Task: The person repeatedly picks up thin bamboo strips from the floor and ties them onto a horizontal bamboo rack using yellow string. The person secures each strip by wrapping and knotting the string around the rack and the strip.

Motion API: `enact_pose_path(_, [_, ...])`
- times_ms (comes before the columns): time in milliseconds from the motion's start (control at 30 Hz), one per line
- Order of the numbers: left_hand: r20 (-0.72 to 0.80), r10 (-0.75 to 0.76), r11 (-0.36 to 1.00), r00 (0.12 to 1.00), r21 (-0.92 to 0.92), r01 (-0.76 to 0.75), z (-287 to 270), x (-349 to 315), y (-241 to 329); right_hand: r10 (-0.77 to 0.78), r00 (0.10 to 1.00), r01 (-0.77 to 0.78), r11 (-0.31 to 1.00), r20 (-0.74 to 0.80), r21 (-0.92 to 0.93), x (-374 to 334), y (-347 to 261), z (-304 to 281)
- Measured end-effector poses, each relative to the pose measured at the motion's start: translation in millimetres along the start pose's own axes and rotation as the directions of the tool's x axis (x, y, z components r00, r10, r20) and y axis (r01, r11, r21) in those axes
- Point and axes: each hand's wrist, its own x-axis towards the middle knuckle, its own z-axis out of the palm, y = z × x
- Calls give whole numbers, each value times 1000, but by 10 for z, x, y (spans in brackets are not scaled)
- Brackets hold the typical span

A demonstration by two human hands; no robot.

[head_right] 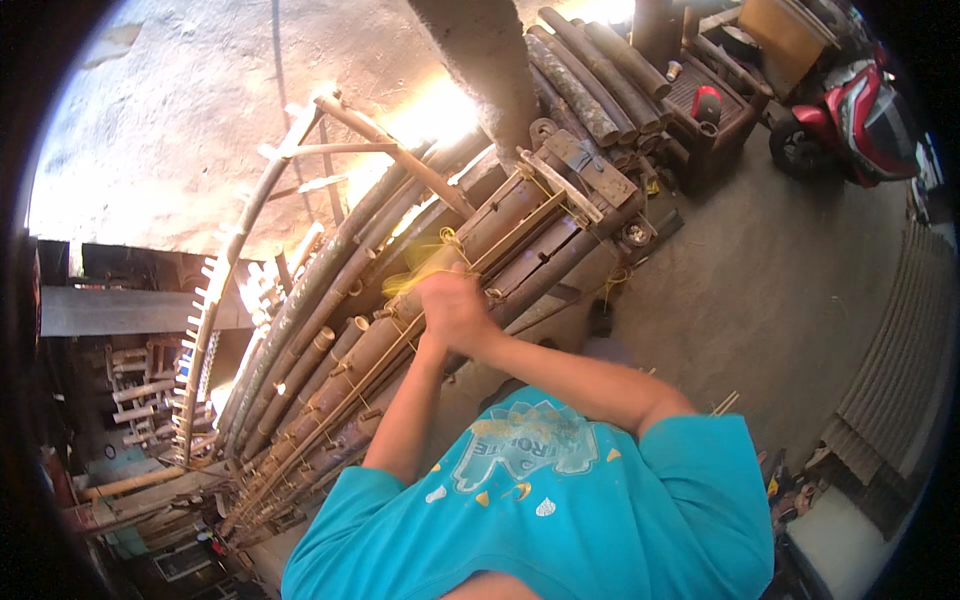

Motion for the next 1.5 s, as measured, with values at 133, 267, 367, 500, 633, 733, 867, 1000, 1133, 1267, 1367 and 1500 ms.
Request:
enact_pose_path(133, [-114, 177, 980, 978, -73, -186, 28, -102, -33, -29, 636, 320, 919, 771, -229, 808, -536, 235])
enact_pose_path(267, [102, -136, 991, 985, 2, 136, -95, 8, 72, 403, 832, 320, 212, 381, -923, 1338, 283, -170])
enact_pose_path(367, [167, -193, 981, 967, 47, 187, -59, 98, 106, 627, 729, -196, 574, 273, -795, 1195, 883, -267])
enact_pose_path(500, [174, -269, 963, 947, 18, 270, -27, -22, -66, 122, 411, 362, 888, 903, -285, 1022, -567, -519])
enact_pose_path(633, [139, -241, 971, 961, 35, 238, -95, 58, 159, 294, 644, 210, 820, 706, -533, -579, 32, -1121])
enact_pose_path(733, [54, -141, 955, 989, -254, 150, -178, 357, 180, 459, 681, -156, 852, 570, -499, -641, 107, -914])
enact_pose_path(867, [-18, -352, 733, 936, -627, 264, -345, 1241, -116, 238, 752, 161, 838, 615, -522, -778, 90, -1029])
enact_pose_path(1000, [194, -392, 917, 899, 3, 399, 335, 1244, -1023, 272, 738, -21, 924, 617, -383, -592, -164, -1245])
enact_pose_path(1133, [253, -404, 821, 879, 523, 226, -8, 1568, -369, 401, 913, -341, 851, 75, -399, -635, 254, -1944])
enact_pose_path(1267, [330, -28, 999, 944, -7, 32, 536, 1457, 616, 884, 360, -482, 449, -296, 752, -380, 335, -2276])
enact_pose_path(1367, [165, -185, 979, 969, 118, 167, 865, 1185, 1114, 717, 399, -54, 640, -571, 766, 46, -97, -2100])
enact_pose_path(1500, [-53, -214, 955, 976, 200, 220, 1246, 1153, 939, 354, 911, -272, 901, -210, 338, 783, -456, -1530])
